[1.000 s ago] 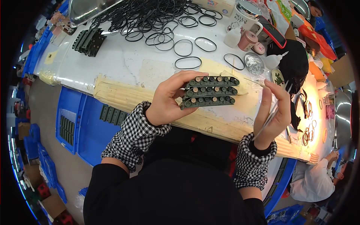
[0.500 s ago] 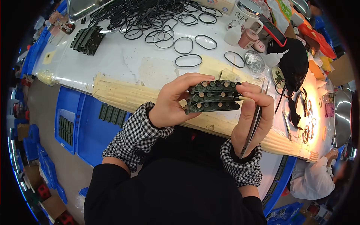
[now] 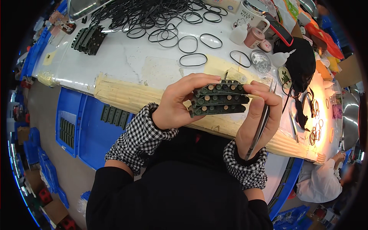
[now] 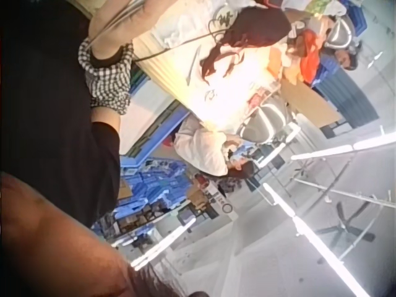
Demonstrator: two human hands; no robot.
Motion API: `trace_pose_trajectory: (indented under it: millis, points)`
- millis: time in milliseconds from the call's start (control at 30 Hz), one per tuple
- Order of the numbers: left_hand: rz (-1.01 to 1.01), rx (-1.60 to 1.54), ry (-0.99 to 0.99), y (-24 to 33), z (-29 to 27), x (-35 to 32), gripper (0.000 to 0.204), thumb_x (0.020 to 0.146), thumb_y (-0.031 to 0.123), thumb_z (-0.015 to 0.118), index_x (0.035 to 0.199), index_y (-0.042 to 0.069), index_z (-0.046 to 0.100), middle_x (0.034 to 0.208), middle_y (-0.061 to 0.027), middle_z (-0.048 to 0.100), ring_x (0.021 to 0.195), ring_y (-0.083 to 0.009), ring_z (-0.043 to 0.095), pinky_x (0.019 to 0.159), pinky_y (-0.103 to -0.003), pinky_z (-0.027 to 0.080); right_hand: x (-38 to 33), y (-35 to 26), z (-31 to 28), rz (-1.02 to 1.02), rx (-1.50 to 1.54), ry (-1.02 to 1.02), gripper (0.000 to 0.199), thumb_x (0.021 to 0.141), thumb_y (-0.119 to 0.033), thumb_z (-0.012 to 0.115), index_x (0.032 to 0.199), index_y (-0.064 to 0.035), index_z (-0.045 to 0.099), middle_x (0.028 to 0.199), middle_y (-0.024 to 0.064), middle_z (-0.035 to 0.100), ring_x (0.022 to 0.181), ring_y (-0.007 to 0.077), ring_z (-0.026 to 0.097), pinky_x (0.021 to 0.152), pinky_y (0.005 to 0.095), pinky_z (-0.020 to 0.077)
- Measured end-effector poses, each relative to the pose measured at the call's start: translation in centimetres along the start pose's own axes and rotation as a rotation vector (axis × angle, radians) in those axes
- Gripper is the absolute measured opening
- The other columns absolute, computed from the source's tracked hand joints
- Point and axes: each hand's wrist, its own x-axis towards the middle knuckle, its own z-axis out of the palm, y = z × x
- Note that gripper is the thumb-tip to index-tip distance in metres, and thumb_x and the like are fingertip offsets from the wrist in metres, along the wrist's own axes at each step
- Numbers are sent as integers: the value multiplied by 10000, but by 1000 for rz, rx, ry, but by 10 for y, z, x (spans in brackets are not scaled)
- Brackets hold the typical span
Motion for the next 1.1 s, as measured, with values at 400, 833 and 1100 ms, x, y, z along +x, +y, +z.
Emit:
trace_pose_trajectory:
  millis: [400,833,1100]
  points:
    - [-92,-46,-3,1,-1,-3,587,778,23,734,1312,-37,498,1350,-176,511,1224,-236,537,1038,-353,430,-3,0,-1,13,7,-15,111,983,-120,537,994,-11,554,997,138,677,1044,250,572,1018,429,399]
    - [-87,-58,17,1,-1,-4,597,760,-6,727,1311,-37,501,1346,-174,515,1225,-233,536,1041,-348,424,-8,-1,4,-66,-109,-82,76,935,-99,603,969,-31,594,1018,115,696,1053,295,537,1005,445,389]
    - [-97,-54,18,3,-1,-5,604,756,-30,716,1318,-32,495,1342,-173,517,1233,-230,535,1048,-352,434,-9,0,7,-83,-124,-73,79,930,-99,609,966,-31,594,1012,115,697,1051,296,538,1004,447,387]
